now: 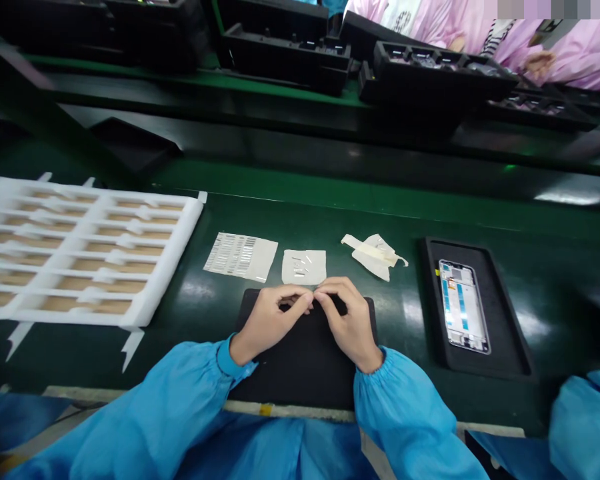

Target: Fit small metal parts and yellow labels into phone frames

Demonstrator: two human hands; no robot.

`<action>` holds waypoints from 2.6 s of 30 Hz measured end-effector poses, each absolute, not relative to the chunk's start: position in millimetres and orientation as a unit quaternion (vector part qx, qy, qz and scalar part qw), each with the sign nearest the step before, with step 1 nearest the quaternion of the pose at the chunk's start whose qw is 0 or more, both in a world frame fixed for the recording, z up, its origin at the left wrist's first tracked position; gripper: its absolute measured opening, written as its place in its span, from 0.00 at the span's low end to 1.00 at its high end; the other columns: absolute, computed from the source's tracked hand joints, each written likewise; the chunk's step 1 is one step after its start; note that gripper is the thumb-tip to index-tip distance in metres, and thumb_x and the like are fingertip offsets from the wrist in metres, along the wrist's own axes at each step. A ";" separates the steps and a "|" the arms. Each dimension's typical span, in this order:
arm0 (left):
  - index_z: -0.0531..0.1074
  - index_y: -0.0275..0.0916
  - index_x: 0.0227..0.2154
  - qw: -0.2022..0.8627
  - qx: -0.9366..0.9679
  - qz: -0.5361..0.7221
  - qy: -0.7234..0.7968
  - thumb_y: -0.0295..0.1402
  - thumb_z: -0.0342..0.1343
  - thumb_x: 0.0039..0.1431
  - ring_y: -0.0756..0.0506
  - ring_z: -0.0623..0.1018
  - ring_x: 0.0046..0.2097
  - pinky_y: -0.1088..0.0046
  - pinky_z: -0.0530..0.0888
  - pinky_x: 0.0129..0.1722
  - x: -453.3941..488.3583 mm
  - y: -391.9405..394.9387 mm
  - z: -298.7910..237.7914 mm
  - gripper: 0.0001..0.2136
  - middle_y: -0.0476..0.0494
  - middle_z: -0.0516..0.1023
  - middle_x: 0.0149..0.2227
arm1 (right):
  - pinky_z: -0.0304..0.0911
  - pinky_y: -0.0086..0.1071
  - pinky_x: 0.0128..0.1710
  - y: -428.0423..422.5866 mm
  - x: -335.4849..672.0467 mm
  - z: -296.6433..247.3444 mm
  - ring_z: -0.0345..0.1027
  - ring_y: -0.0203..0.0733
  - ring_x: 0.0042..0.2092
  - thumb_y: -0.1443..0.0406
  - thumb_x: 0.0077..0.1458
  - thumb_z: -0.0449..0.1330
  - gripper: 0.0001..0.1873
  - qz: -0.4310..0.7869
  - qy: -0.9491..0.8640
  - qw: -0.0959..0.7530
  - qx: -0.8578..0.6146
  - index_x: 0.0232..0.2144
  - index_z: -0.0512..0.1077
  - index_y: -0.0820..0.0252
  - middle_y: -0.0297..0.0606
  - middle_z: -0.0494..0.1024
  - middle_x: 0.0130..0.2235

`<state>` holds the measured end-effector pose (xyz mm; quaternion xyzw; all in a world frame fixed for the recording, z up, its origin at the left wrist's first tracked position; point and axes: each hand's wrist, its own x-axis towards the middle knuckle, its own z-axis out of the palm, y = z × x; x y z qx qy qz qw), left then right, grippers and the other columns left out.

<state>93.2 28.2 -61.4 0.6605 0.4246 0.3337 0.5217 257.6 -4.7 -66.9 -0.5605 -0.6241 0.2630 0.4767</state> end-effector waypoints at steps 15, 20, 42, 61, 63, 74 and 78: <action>0.73 0.40 0.53 0.168 0.845 0.203 0.465 0.32 0.49 0.68 0.37 0.65 0.65 0.56 0.65 0.61 72.5 57.1 -83.8 0.14 0.43 0.72 0.59 | 0.66 0.43 0.42 47.5 261.0 -85.8 0.66 0.50 0.44 0.70 0.63 0.54 0.09 -0.029 -0.819 0.214 -0.531 0.38 0.75 0.62 0.46 0.76 0.44; 0.73 0.39 0.53 0.155 0.849 0.195 0.466 0.32 0.48 0.69 0.36 0.65 0.64 0.54 0.64 0.61 73.3 55.2 -81.6 0.14 0.43 0.73 0.59 | 0.65 0.44 0.43 36.0 264.2 -77.0 0.66 0.52 0.46 0.74 0.63 0.52 0.14 -0.046 -0.854 0.147 -0.497 0.46 0.74 0.64 0.46 0.77 0.49; 0.69 0.40 0.47 0.188 0.824 0.266 0.463 0.30 0.54 0.65 0.41 0.75 0.51 0.63 0.70 0.49 115.6 74.3 -49.0 0.09 0.44 0.77 0.48 | 0.67 0.44 0.47 86.1 322.9 -80.3 0.75 0.51 0.45 0.62 0.62 0.53 0.14 0.042 -0.646 0.356 -0.674 0.40 0.79 0.57 0.42 0.82 0.42; 0.74 0.39 0.46 0.223 0.848 0.297 0.377 0.30 0.49 0.69 0.43 0.79 0.48 0.68 0.72 0.49 153.6 126.4 -67.8 0.10 0.42 0.80 0.46 | 0.71 0.40 0.44 73.0 308.8 -68.0 0.78 0.47 0.41 0.63 0.59 0.56 0.11 0.142 -0.640 0.419 -0.629 0.35 0.80 0.54 0.37 0.84 0.37; 0.73 0.38 0.51 0.227 0.845 0.297 0.382 0.29 0.48 0.69 0.43 0.79 0.51 0.68 0.73 0.51 153.6 127.0 -69.8 0.12 0.40 0.80 0.49 | 0.71 0.39 0.44 73.0 308.8 -68.9 0.78 0.47 0.41 0.63 0.59 0.57 0.11 0.134 -0.643 0.419 -0.628 0.34 0.80 0.54 0.37 0.84 0.38; 0.75 0.38 0.49 0.261 0.824 0.270 0.424 0.28 0.48 0.68 0.38 0.80 0.48 0.61 0.73 0.51 142.9 124.2 -72.1 0.13 0.39 0.81 0.47 | 0.61 0.46 0.49 77.6 303.5 -85.7 0.74 0.49 0.43 0.64 0.62 0.54 0.12 0.040 -0.685 0.363 -0.630 0.36 0.79 0.55 0.39 0.83 0.38; 0.77 0.39 0.44 0.299 0.792 0.292 0.445 0.28 0.51 0.65 0.37 0.81 0.47 0.58 0.73 0.51 139.7 124.0 -73.1 0.11 0.39 0.82 0.43 | 0.60 0.44 0.49 77.1 300.2 -87.3 0.73 0.48 0.42 0.65 0.63 0.54 0.12 0.013 -0.693 0.352 -0.630 0.36 0.78 0.55 0.39 0.82 0.36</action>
